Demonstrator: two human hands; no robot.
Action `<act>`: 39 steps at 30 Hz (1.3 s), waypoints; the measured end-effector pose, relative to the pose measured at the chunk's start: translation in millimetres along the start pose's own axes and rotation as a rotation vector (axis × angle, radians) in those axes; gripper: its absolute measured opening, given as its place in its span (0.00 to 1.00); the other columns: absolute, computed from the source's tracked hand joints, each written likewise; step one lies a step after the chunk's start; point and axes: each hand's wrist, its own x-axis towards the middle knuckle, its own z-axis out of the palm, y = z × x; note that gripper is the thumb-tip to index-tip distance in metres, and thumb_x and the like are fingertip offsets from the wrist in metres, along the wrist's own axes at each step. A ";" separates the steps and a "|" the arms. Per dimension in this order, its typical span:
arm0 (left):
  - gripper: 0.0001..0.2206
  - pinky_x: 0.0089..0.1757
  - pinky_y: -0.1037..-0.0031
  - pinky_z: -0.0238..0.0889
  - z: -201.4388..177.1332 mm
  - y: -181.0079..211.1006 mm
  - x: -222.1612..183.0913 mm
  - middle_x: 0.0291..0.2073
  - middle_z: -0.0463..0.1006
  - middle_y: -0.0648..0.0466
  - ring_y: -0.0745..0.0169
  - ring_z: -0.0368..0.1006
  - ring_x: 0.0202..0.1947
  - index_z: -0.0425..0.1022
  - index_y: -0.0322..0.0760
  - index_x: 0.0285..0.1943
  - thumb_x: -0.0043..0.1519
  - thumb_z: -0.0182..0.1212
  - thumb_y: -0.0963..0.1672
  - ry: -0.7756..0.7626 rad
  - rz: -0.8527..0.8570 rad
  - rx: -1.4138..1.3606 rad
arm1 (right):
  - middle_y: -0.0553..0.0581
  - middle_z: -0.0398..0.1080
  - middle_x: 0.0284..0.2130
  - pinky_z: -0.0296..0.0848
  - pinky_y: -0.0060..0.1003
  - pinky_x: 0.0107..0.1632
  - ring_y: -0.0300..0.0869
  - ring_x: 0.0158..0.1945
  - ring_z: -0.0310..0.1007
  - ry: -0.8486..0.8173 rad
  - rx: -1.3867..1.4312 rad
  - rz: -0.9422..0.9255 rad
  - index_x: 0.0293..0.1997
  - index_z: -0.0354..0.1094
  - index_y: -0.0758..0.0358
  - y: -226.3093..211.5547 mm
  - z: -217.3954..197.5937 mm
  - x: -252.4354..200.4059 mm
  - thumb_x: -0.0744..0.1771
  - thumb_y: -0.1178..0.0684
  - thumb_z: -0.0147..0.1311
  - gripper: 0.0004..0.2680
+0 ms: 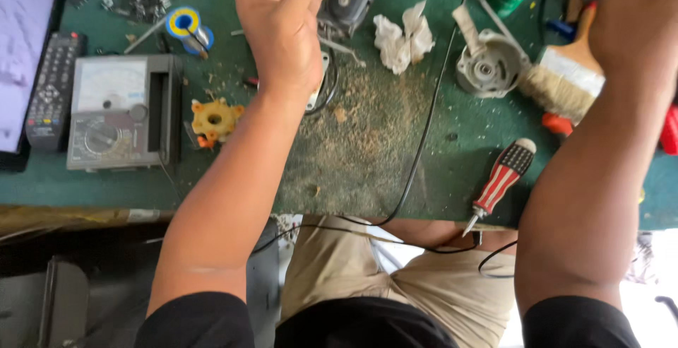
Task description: The person applies oil from a green bottle to a motor rotor and uses a screwdriver to fasten screws onto a motor housing.
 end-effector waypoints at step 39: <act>0.33 0.58 0.58 0.79 12.6 -0.6 7.0 0.61 0.80 0.43 0.50 0.80 0.57 0.65 0.35 0.79 0.64 0.75 0.42 0.304 -0.278 -0.004 | 0.52 0.78 0.41 0.69 0.27 0.36 0.34 0.35 0.77 -0.363 0.444 -0.195 0.56 0.79 0.61 -167.8 4.6 -52.0 0.76 0.63 0.52 0.08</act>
